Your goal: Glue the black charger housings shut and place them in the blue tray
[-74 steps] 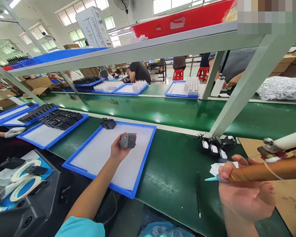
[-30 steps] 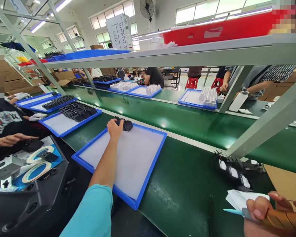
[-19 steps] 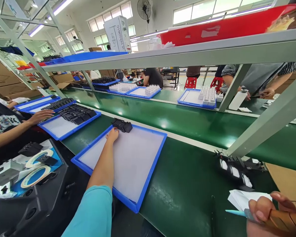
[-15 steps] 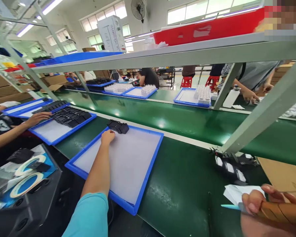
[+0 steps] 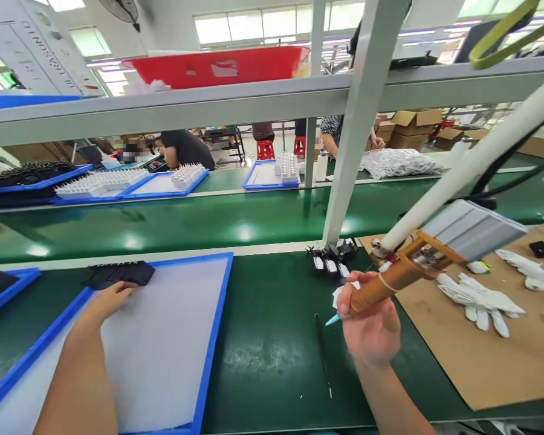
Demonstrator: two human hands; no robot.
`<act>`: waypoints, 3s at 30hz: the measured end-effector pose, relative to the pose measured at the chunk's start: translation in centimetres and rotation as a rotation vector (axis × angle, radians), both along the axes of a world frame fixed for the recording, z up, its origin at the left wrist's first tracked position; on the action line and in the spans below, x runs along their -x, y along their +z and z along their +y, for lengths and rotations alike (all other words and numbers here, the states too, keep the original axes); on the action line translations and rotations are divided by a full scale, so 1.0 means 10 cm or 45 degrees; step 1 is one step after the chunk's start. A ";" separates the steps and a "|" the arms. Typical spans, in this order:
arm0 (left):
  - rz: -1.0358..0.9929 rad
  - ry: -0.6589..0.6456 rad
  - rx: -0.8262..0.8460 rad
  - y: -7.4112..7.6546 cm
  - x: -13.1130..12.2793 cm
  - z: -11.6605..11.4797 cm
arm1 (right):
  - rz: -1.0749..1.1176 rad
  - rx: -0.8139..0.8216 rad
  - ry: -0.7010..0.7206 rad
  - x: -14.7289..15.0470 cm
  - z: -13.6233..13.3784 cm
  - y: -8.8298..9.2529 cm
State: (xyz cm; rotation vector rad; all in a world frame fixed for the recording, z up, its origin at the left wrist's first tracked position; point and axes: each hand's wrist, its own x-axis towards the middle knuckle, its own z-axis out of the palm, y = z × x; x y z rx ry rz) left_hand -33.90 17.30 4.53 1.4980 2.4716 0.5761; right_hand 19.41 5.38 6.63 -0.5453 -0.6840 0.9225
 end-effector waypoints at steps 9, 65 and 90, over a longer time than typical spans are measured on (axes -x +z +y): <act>-0.369 -0.574 -0.121 0.46 -1.80 0.07 | -0.005 -0.029 0.062 -0.02 0.02 -0.03; -0.508 -0.761 -0.165 -0.59 -3.41 -1.63 | 0.062 0.045 0.333 0.31 -0.14 0.17; -0.562 -0.808 -0.222 -0.14 -3.51 -1.70 | 0.037 0.009 0.333 0.38 -0.12 0.21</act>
